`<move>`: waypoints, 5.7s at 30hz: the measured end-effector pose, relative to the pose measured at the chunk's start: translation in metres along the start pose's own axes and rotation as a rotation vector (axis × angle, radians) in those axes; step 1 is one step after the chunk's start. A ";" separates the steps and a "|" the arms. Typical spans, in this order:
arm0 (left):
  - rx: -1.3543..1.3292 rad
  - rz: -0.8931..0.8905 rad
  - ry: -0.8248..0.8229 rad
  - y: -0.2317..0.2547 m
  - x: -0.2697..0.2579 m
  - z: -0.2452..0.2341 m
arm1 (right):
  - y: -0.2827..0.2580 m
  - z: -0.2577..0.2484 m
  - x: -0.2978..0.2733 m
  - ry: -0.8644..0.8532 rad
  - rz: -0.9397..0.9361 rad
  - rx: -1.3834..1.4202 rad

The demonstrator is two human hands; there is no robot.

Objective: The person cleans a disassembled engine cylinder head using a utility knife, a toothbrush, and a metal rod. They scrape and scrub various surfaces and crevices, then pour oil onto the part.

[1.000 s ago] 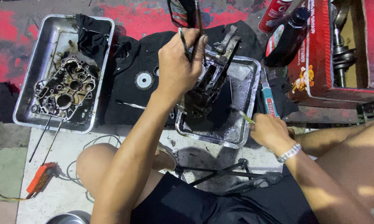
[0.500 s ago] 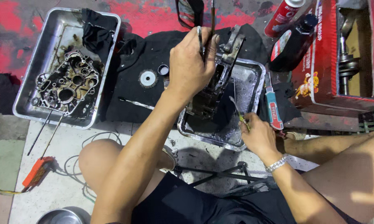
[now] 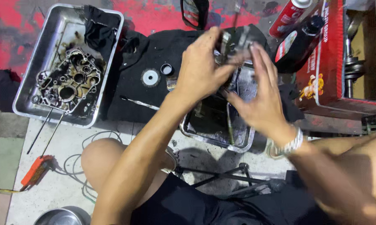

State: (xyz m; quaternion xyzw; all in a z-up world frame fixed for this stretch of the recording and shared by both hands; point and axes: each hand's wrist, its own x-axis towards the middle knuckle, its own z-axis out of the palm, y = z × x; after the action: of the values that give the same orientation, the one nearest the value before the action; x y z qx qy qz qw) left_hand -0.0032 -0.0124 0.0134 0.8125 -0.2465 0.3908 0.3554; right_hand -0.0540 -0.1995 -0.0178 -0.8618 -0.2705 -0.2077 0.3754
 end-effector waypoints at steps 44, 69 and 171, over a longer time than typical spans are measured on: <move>-0.302 -0.551 -0.895 -0.014 -0.025 -0.023 | 0.051 0.017 0.046 -0.337 0.097 0.531; -0.198 -0.155 -0.724 -0.006 -0.039 -0.041 | 0.052 0.014 0.045 -0.345 0.119 0.564; -0.239 -0.185 -0.194 -0.017 0.024 0.039 | 0.032 -0.014 0.026 -0.607 -0.603 -0.621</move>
State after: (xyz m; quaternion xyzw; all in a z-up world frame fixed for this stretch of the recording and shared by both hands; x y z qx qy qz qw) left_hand 0.0404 -0.0347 0.0091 0.8174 -0.2486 0.2443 0.4586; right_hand -0.0162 -0.2207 -0.0115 -0.8377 -0.5287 -0.1180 -0.0694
